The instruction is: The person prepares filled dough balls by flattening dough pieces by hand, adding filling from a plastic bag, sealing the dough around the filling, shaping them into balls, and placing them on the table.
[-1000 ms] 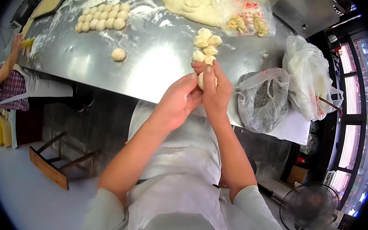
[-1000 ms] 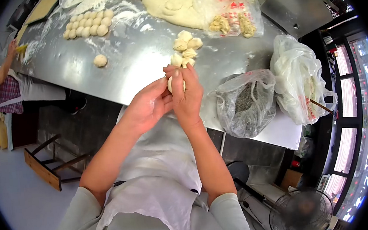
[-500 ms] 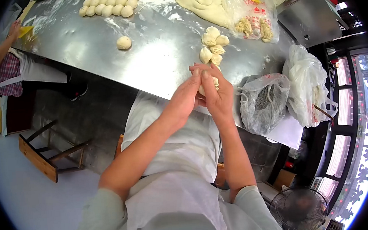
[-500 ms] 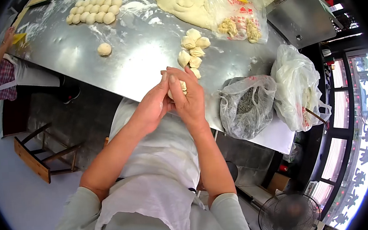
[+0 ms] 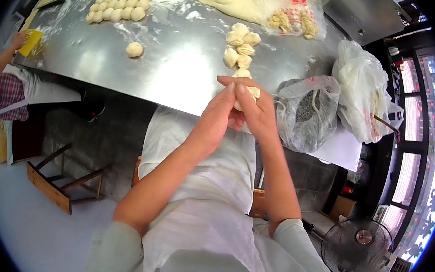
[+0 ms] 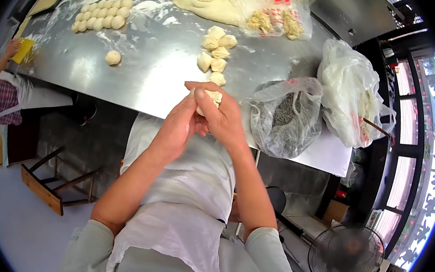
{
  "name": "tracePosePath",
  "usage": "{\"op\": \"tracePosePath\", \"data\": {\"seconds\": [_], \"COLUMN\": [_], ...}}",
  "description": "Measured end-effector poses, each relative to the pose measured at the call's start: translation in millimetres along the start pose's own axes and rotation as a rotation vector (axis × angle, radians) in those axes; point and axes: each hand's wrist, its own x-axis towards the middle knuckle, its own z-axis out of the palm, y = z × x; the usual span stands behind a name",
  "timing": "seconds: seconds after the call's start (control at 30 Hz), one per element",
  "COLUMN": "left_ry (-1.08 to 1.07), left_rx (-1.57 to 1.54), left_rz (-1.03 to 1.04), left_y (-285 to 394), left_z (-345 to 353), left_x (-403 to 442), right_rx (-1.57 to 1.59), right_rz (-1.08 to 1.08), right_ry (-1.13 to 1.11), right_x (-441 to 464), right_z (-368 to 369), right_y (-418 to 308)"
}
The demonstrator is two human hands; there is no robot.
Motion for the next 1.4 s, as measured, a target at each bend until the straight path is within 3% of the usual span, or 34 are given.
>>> {"op": "tracePosePath", "data": {"seconds": [0.1,0.2,0.37,0.47,0.6,0.7,0.73,0.8,0.9,0.93,1.03,1.1,1.23,1.4], "left_ry": [0.098,0.144,-0.003,-0.059,0.042,0.124,0.117,0.099,-0.051,-0.141,0.034,0.046,0.025,0.066], "left_rx": [0.015,-0.099,-0.067,-0.073,-0.083,-0.271,-0.243,-0.186,-0.287,-0.287,-0.243,-0.416,-0.471,-0.65], "left_rz": [-0.042,0.031,0.032,0.008,-0.047,0.047,0.067,0.102,0.056,0.042,0.018,0.098,0.161,0.063], "left_y": [10.7,8.0,2.4,-0.8,8.2,15.7,10.9,0.0,-1.2,-0.2,7.9,8.1,-2.2,11.4], "left_z": [22.4,28.0,-12.1,-17.1,-11.7,-10.3,-19.0,-39.8,-56.6,-60.1,-41.1,-36.2,-49.8,-41.0], "left_x": [0.0,-3.8,-3.4,-7.9,-9.5,-17.6,-19.0,-20.6,-22.9,-24.2,-24.0,-21.8,-19.9,-21.7], "right_rx": [0.052,-0.076,0.379,0.065,0.111,0.115,0.002,0.244,0.257,0.181,-0.063,-0.254,0.014,-0.537], "right_rz": [-0.126,-0.144,0.122,0.016,0.088,0.059,0.116,0.195,0.172,0.267,0.123,-0.171,0.021,-0.357], "right_ry": [0.207,0.231,-0.046,-0.078,0.125,0.191,0.091,0.034,-0.131,-0.156,-0.024,0.052,0.054,-0.019], "right_x": [0.0,1.5,0.6,0.4,5.2,10.5,12.4,13.5,13.9,12.4,16.8,20.8,14.1,7.8], "right_z": [10.1,13.2,2.9,6.3,35.4,53.6,49.8,52.1,44.5,46.5,63.4,71.5,72.3,53.3], "right_y": [19.0,16.2,0.5,-1.8,-3.6,2.5,5.7,3.7,-5.8,-17.5,-4.7,15.5,5.5,19.9]}}
